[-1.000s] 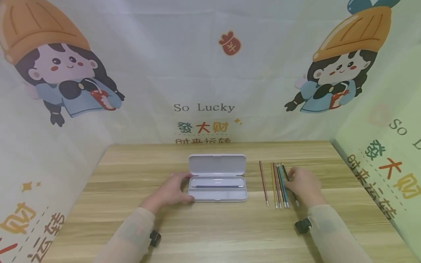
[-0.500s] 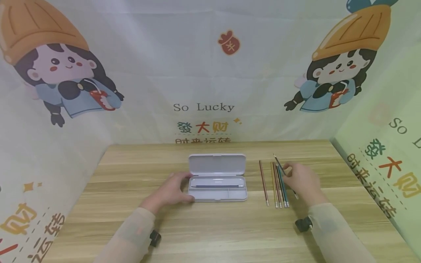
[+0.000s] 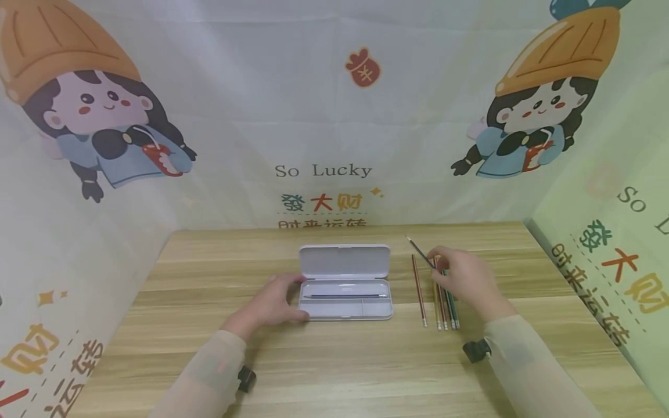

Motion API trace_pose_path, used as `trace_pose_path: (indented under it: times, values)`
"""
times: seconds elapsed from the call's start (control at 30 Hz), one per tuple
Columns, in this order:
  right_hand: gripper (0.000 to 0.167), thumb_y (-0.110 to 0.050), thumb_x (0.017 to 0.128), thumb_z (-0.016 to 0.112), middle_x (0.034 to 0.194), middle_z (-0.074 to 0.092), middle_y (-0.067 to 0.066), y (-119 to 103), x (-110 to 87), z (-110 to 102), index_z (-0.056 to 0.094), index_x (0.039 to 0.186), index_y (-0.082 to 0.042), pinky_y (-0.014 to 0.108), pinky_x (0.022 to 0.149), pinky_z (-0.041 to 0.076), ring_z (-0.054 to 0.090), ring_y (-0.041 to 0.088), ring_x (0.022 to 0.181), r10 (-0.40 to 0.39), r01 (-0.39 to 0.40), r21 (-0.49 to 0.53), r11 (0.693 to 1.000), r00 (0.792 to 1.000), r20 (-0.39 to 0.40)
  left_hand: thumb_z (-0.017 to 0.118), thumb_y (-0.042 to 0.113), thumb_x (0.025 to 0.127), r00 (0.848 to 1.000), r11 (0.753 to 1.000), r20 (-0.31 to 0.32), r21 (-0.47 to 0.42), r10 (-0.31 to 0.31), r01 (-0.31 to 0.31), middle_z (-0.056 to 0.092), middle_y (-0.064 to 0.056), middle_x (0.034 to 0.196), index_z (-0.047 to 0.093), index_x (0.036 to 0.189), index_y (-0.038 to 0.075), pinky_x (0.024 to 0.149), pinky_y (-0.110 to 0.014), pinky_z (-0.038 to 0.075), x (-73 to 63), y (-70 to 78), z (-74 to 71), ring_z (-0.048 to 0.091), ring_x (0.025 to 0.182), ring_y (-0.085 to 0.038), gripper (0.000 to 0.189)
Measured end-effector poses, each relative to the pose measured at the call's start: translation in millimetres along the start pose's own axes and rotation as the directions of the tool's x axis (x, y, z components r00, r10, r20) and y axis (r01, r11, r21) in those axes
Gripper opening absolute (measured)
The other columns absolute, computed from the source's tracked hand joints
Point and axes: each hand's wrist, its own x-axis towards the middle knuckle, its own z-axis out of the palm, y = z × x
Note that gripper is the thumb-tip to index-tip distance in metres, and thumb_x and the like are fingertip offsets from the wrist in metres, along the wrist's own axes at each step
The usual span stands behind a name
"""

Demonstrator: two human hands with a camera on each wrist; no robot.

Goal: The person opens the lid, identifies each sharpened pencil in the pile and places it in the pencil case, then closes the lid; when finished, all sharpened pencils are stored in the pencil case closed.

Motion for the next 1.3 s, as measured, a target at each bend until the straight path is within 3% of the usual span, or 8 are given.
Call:
trace_pose_path:
  times: [0.13, 0.27, 0.47, 0.57, 0.77, 1.13, 1.3]
  values:
    - [0.03, -0.014, 0.088, 0.071, 0.09, 0.075, 0.0, -8, 2.6, -1, 0.072, 0.118, -0.017, 0.028, 0.052, 0.046, 0.064, 0.013, 0.072, -0.05, 0.05, 0.0, 0.999, 0.999, -0.018, 0.094, 0.028, 0.068, 1.0, 1.0, 0.003, 0.008, 0.001, -0.001, 0.061, -0.017, 0.144, 0.058, 0.141, 0.003, 0.118, -0.053, 0.042, 0.9, 1.1, 0.5, 0.053, 0.134, -0.036, 0.085]
    - [0.03, -0.013, 0.087, 0.074, 0.089, 0.075, -0.002, -19, 5.4, -4, 0.073, 0.116, -0.017, 0.029, 0.058, 0.05, 0.066, 0.013, 0.075, -0.128, 0.128, 0.007, 0.992, 0.991, -0.042, 0.094, 0.028, 0.068, 1.0, 1.0, 0.005, 0.005, -0.003, 0.003, 0.061, -0.017, 0.144, 0.058, 0.141, 0.003, 0.118, -0.054, 0.042, 1.3, 1.5, 0.9, 0.052, 0.134, -0.036, 0.086]
    - [0.028, -0.011, 0.084, 0.076, 0.081, 0.07, -0.009, -36, 14.0, -3, 0.076, 0.111, -0.015, 0.024, 0.057, 0.044, 0.054, 0.006, 0.066, -0.315, 0.315, -0.017, 0.949, 0.944, -0.095, 0.093, 0.026, 0.067, 1.0, 1.0, -0.005, -0.005, 0.007, -0.007, 0.062, -0.018, 0.141, 0.058, 0.139, 0.002, 0.118, -0.054, 0.042, 0.8, 2.2, 0.1, 0.053, 0.132, -0.036, 0.084]
    - [0.028, -0.01, 0.083, 0.076, 0.079, 0.068, -0.009, -44, 18.6, 0, 0.076, 0.11, -0.015, 0.024, 0.06, 0.046, 0.054, 0.006, 0.066, -0.367, 0.367, -0.011, 0.93, 0.925, -0.095, 0.093, 0.026, 0.067, 1.0, 1.0, -0.004, -0.007, 0.015, -0.015, 0.062, -0.017, 0.141, 0.059, 0.139, 0.002, 0.118, -0.054, 0.042, 0.7, 2.4, 0.1, 0.054, 0.132, -0.036, 0.083]
    - [0.025, -0.009, 0.085, 0.08, 0.083, 0.071, -0.004, -58, 24.3, 10, 0.076, 0.108, -0.016, 0.031, 0.067, 0.055, 0.065, 0.015, 0.075, -0.431, 0.434, 0.016, 0.901, 0.899, -0.077, 0.093, 0.027, 0.067, 1.0, 1.0, 0.001, -0.007, 0.011, -0.011, 0.062, -0.017, 0.142, 0.059, 0.14, 0.004, 0.118, -0.054, 0.041, 1.3, 2.3, 1.2, 0.053, 0.133, -0.036, 0.084]
    - [0.022, -0.01, 0.087, 0.078, 0.096, 0.074, -0.004, -74, 36.0, 39, 0.076, 0.108, -0.017, 0.028, 0.071, 0.057, 0.065, 0.011, 0.082, -0.55, 0.55, 0.005, 0.835, 0.835, 0.039, 0.093, 0.024, 0.067, 1.0, 1.0, 0.003, -0.008, 0.013, -0.013, 0.062, -0.018, 0.142, 0.058, 0.14, 0.002, 0.118, -0.055, 0.041, -0.9, 2.8, -1.4, 0.054, 0.132, -0.036, 0.083]
    - [0.021, -0.01, 0.088, 0.076, 0.095, 0.072, -0.004, -82, 39.8, 46, 0.077, 0.107, -0.019, 0.027, 0.072, 0.057, 0.064, 0.01, 0.081, -0.561, 0.561, 0.029, 0.828, 0.825, 0.066, 0.093, 0.025, 0.068, 1.0, 1.0, 0.003, -0.001, 0.016, -0.016, 0.062, -0.018, 0.142, 0.058, 0.14, 0.002, 0.118, -0.055, 0.041, -0.2, 1.2, -0.6, 0.054, 0.132, -0.036, 0.084]
